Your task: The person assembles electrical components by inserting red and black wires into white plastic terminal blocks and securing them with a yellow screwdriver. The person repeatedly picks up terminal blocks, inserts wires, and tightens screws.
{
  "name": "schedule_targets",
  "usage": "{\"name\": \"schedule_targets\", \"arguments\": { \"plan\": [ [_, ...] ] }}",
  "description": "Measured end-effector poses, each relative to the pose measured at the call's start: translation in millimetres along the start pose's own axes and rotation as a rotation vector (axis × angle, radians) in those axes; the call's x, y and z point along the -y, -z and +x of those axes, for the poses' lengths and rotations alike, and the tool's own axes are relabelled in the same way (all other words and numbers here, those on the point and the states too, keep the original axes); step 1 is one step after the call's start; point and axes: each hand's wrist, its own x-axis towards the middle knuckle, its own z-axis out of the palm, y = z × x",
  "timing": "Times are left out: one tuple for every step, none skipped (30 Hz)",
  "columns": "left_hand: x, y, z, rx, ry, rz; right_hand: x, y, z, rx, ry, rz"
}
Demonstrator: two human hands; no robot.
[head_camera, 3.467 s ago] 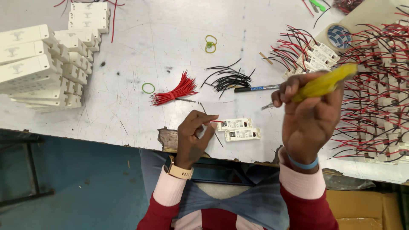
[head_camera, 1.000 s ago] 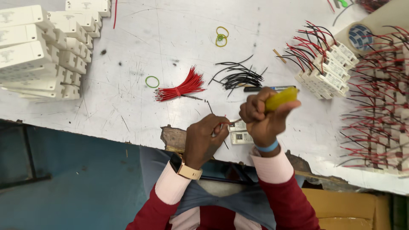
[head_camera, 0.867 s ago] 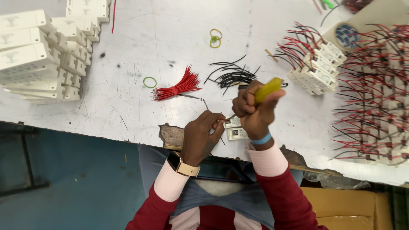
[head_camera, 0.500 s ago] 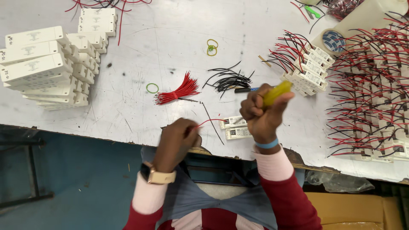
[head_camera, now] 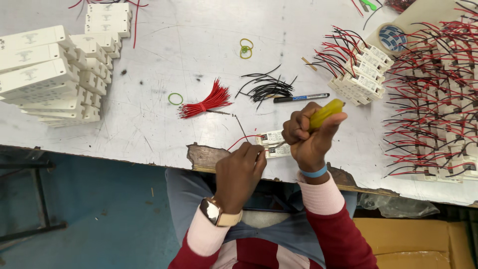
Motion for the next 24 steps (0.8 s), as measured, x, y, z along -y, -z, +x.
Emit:
{"name": "schedule_targets", "arguments": {
  "plan": [
    [2,-8,1,0.010,0.014,0.005,-1,1,-1,0.002,0.002,-0.005],
    [3,-14,1,0.020,0.028,0.009,-5,1,-2,0.004,0.004,-0.011],
    [5,-19,0,0.006,0.020,0.007,-7,2,-3,0.005,0.004,-0.015],
    [8,-22,-1,-0.008,0.012,0.004,-9,3,-4,0.008,0.013,-0.034],
    [10,-24,-3,-0.022,0.008,0.004,-11,4,-5,0.014,0.017,-0.051],
    [11,-26,-4,-0.014,0.008,0.001,-12,4,-6,0.019,0.022,-0.068],
    [12,-26,-6,-0.009,0.011,0.003,-14,4,-6,0.031,0.022,-0.073],
    [12,-26,-6,-0.005,0.013,0.005,-14,4,-6,0.043,0.022,-0.078],
    [12,-27,-6,-0.008,0.019,0.002,-14,4,-6,0.056,0.023,-0.084],
    [11,-27,-6,-0.012,0.025,0.000,-14,4,-6,0.063,0.020,-0.073],
    [11,-27,-5,-0.014,0.028,-0.004,-14,5,-7,0.068,0.019,-0.064],
    [10,-27,-4,-0.017,0.030,-0.014,-14,5,-7,0.073,0.018,-0.055],
    [10,-27,-4,-0.019,0.032,-0.025,-14,6,-9,0.068,0.013,-0.046],
    [9,-27,-3,-0.020,0.034,-0.036,-13,7,-11,0.063,0.009,-0.036],
    [9,-27,-3,-0.013,0.037,-0.034,-13,9,-13,0.056,0.003,-0.027],
    [9,-28,-3,-0.006,0.041,-0.032,-14,10,-12,0.059,0.004,-0.036],
    [9,-28,-2,0.002,0.043,-0.030,-15,12,-12,0.062,0.006,-0.045],
    [10,-28,-1,0.006,0.051,-0.032,-16,13,-11,0.065,0.007,-0.054],
    [10,-28,0,0.009,0.057,-0.035,-16,14,-11,0.070,0.003,-0.059],
    [10,-28,2,0.012,0.063,-0.037,-16,15,-12,0.075,-0.001,-0.063],
    [9,-28,2,0.012,0.063,-0.042,-16,15,-13,0.081,-0.005,-0.069],
    [9,-28,3,0.011,0.064,-0.048,-17,15,-15,0.080,-0.006,-0.079],
    [9,-27,3,0.008,0.066,-0.051,-17,15,-18,0.082,-0.009,-0.088],
    [8,-27,3,0.011,0.072,-0.058,-18,15,-20,0.085,-0.012,-0.097]
  ]
}}
